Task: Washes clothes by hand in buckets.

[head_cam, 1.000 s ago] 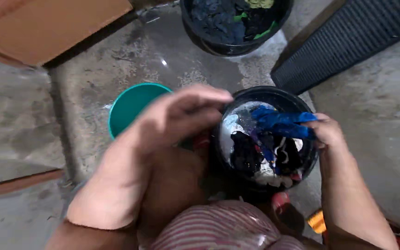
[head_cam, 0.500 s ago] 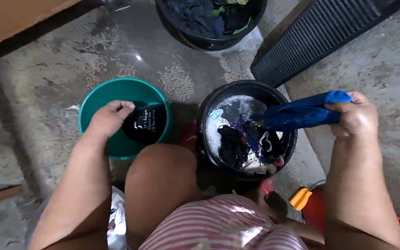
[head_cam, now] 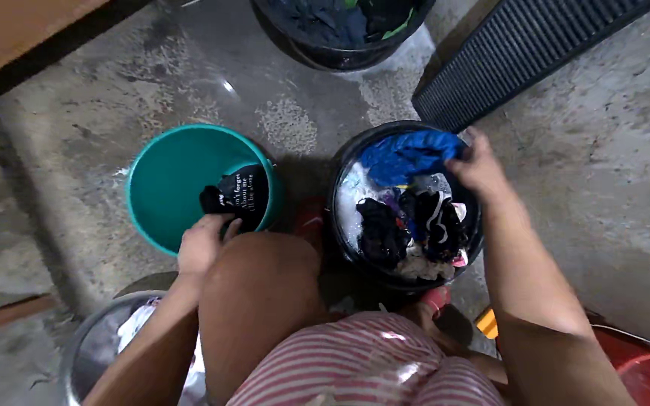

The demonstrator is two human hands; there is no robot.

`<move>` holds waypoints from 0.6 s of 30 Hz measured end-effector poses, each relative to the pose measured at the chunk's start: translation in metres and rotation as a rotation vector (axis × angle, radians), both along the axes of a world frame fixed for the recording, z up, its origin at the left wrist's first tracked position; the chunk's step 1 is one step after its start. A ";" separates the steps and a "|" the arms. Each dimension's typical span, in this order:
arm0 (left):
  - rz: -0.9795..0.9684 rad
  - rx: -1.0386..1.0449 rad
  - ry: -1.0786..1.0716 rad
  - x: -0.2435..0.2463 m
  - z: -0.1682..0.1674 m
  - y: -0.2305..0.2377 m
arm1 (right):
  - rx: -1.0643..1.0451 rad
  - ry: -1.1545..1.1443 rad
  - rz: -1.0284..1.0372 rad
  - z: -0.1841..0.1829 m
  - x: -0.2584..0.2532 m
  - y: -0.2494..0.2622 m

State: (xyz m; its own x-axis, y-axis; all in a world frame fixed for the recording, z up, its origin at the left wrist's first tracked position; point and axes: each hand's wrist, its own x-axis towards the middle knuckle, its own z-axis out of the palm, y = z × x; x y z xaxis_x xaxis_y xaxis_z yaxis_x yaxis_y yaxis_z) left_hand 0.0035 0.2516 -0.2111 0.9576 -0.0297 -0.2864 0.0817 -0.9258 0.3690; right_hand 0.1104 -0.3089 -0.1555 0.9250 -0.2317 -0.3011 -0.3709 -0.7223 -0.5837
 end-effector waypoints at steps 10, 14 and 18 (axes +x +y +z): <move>-0.034 0.020 -0.190 0.011 -0.008 0.008 | -0.439 0.697 0.123 -0.113 -0.123 0.011; -0.035 0.021 -0.160 0.015 -0.013 0.011 | -0.189 0.414 -0.015 -0.065 -0.106 -0.028; -0.029 0.026 -0.151 0.014 -0.012 0.010 | -0.252 0.296 0.056 0.013 -0.081 -0.028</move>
State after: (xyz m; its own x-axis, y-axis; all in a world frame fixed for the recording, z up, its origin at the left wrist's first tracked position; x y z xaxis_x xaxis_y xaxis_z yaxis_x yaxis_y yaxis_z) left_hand 0.0175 0.2611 -0.2229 0.9887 -0.0524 -0.1407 0.0004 -0.9363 0.3513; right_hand 0.0297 -0.3373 -0.1429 0.8199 -0.2839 -0.4972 -0.4525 -0.8533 -0.2589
